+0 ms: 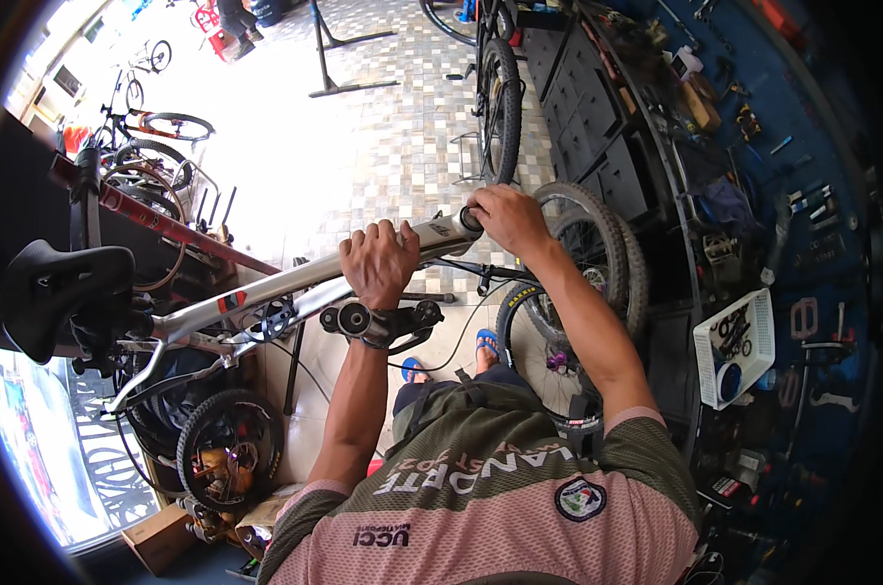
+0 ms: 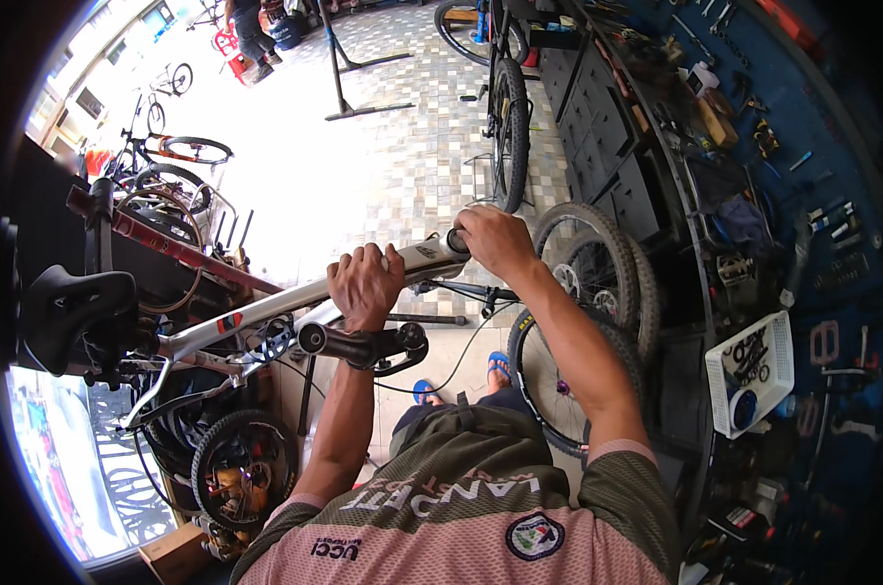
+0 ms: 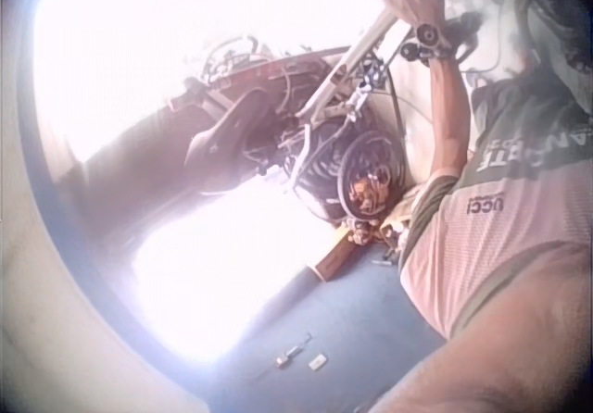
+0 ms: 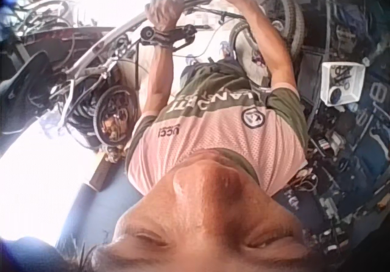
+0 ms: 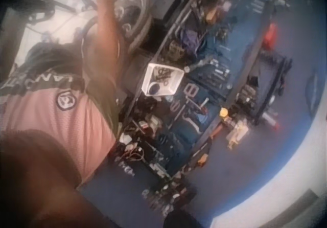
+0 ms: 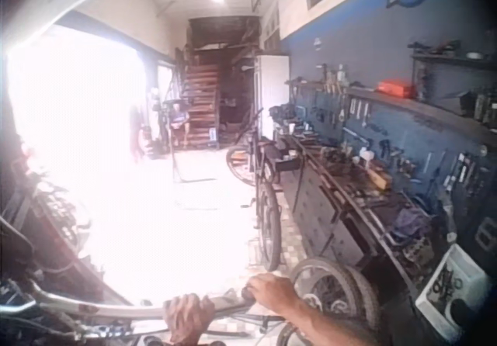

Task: The person assembles a bicycle by inserting the fork into the frame, wiping the steerer tube, and installing headset components. They handle the headset cup, bearing, and fork, then place parts into a white basket.

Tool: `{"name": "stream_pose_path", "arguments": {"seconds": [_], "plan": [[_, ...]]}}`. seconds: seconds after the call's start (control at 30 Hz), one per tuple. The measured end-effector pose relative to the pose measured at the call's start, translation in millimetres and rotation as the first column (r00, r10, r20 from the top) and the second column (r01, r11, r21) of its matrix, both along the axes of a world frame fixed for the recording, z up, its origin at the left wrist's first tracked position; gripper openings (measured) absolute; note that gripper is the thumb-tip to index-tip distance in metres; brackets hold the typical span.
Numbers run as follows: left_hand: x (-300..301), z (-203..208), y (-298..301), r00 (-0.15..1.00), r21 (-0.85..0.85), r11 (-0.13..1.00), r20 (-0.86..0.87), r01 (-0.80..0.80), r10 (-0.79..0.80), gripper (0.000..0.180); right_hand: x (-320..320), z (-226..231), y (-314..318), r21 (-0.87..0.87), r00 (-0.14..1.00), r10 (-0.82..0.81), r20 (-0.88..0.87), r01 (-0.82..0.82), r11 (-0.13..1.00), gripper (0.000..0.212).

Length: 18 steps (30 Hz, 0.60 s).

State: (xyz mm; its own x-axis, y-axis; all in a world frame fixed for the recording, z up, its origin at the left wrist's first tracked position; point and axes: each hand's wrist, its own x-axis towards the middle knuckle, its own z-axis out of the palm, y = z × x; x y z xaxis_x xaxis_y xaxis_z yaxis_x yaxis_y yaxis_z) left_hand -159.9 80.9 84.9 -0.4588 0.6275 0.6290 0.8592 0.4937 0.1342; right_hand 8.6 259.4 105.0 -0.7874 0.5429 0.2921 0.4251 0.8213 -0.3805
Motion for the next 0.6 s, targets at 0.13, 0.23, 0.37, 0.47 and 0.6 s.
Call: {"name": "stream_pose_path", "arguments": {"seconds": [0.13, 0.23, 0.37, 0.47, 0.6], "plan": [[-0.3, -1.1, 1.1, 1.000, 0.007, 1.000, -0.006, -0.008, 0.008, 0.033, 1.8, -2.3, 1.6, 0.064, 0.998, 0.026, -0.063, -0.022, 0.998, 0.013], [0.4, 0.3, 1.4, 1.000, -0.011, 1.000, 0.004, -0.010, 0.010, 0.032, 1.3, -7.2, 5.1, 0.024, 0.996, 0.035, -0.077, -0.033, 0.999, 0.012], [1.8, 2.0, 1.0, 1.000, -0.035, 0.999, 0.011, -0.019, 0.019, 0.031, 1.9, -16.1, 4.5, 0.088, 0.992, 0.061, -0.106, -0.052, 0.995, 0.010], [3.3, 1.4, 0.3, 1.000, -0.034, 0.999, 0.016, -0.020, 0.021, 0.031, 3.5, -19.7, 6.1, 0.104, 0.983, 0.097, -0.158, -0.081, 0.991, 0.007], [3.3, 3.1, 1.9, 1.000, -0.017, 1.000, -0.010, -0.012, 0.012, 0.033, 3.7, -26.4, 10.7, 0.043, 0.978, 0.118, -0.169, -0.112, 0.993, 0.008]]}}
